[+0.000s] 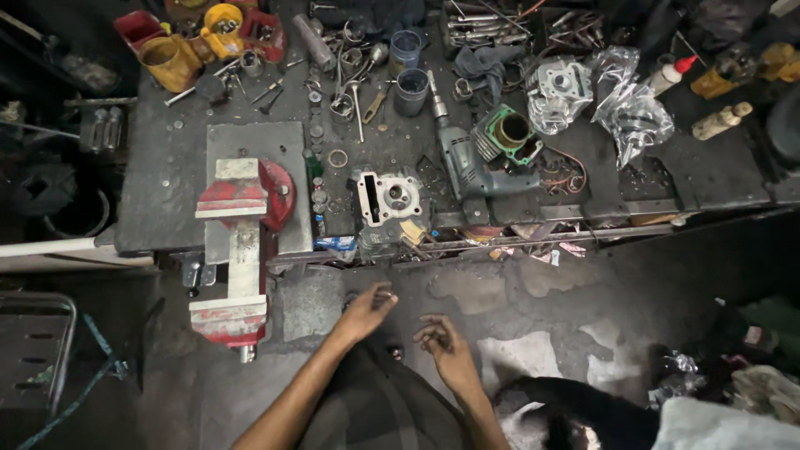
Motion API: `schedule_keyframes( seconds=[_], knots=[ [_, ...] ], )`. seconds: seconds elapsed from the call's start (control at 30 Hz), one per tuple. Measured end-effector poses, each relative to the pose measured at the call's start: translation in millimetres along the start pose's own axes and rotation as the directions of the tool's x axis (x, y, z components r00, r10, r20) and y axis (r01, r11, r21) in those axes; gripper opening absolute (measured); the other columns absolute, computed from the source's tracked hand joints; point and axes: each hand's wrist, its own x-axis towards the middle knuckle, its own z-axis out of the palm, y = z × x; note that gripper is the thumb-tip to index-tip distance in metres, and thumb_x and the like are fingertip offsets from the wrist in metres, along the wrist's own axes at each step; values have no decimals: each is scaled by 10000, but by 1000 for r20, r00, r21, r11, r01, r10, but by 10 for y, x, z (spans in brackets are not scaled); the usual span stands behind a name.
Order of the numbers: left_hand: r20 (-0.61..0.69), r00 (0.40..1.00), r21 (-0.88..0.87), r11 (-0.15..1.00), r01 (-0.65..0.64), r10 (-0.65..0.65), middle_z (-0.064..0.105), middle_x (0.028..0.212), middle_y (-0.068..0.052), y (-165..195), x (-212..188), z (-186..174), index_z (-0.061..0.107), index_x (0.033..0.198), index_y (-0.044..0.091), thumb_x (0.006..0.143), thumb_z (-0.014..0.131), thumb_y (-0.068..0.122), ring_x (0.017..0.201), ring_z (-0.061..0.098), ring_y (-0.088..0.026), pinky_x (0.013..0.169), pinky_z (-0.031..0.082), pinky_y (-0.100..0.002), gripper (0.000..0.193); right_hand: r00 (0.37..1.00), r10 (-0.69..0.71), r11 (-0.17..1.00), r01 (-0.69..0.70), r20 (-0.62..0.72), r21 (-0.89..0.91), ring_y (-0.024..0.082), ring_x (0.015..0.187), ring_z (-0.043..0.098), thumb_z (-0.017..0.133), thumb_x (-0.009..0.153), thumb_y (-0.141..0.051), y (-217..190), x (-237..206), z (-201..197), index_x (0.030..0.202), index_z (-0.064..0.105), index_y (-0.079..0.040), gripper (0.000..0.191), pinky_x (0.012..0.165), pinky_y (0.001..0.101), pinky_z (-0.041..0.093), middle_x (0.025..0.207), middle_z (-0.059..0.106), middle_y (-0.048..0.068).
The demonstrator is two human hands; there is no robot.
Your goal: The person works at a cluttered repair workbench on a small engine cylinder head. They hold and turn a metal rod-like tool, scrape and file the cylinder head's mating surface, wipe parts and hands with a rag, and reposition the head and a gasket on the bench while handling surrounding engine parts.
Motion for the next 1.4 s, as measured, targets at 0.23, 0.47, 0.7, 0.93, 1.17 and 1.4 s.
schedule_keyframes(
  seconds=[0.23,0.47,0.7,0.93,1.17,1.4],
  knots=[
    [-174,985,-118,993,-6,-15,740,1189,-132,37,499,-93,614,1280,8,850,818,371,1089,727,-211,941,574,-365,599,1000,-16,998,16,9,-62,148,868,652,525,890,116,-150,387,-22,1235,612,-26,383,782,292,543,948,719,76],
    [-205,979,-383,921,-66,-16,769,1165,-69,73,956,-158,694,1197,34,777,858,136,1039,733,-154,909,599,-318,462,991,81,954,-45,110,-298,137,907,668,537,934,51,-754,758,127,1227,637,-62,330,813,296,551,956,743,62],
    [-273,946,-200,951,-234,175,769,1116,-95,-220,1140,-65,710,1153,7,864,747,24,1005,721,-181,875,583,-369,292,969,176,882,-76,174,-465,142,1009,743,592,985,-101,-1198,948,229,1201,660,-86,226,920,306,571,1015,784,44],
    [-152,983,-808,559,-184,105,721,1176,-105,-197,1309,101,668,1217,20,987,584,9,1082,673,-232,959,568,-393,245,908,313,813,-105,279,-572,167,1094,715,570,989,-211,-1230,1187,-35,1264,654,-112,304,986,328,534,1118,772,60],
    [-205,945,-108,953,-281,256,693,1215,-147,-28,1110,65,637,1241,10,817,815,51,1109,655,-266,963,533,-415,462,853,313,777,24,418,-630,225,1132,688,587,1013,-292,-1161,1539,-497,1318,617,-90,367,984,357,524,1221,719,116],
    [-490,834,128,967,-219,254,673,1337,-144,-207,1143,218,621,1334,43,855,745,44,1266,625,-293,1083,499,-428,495,878,249,779,70,410,-624,234,1063,727,606,1000,-330,-1048,1812,-858,1271,649,-102,357,940,367,557,1173,753,118]
  ],
)
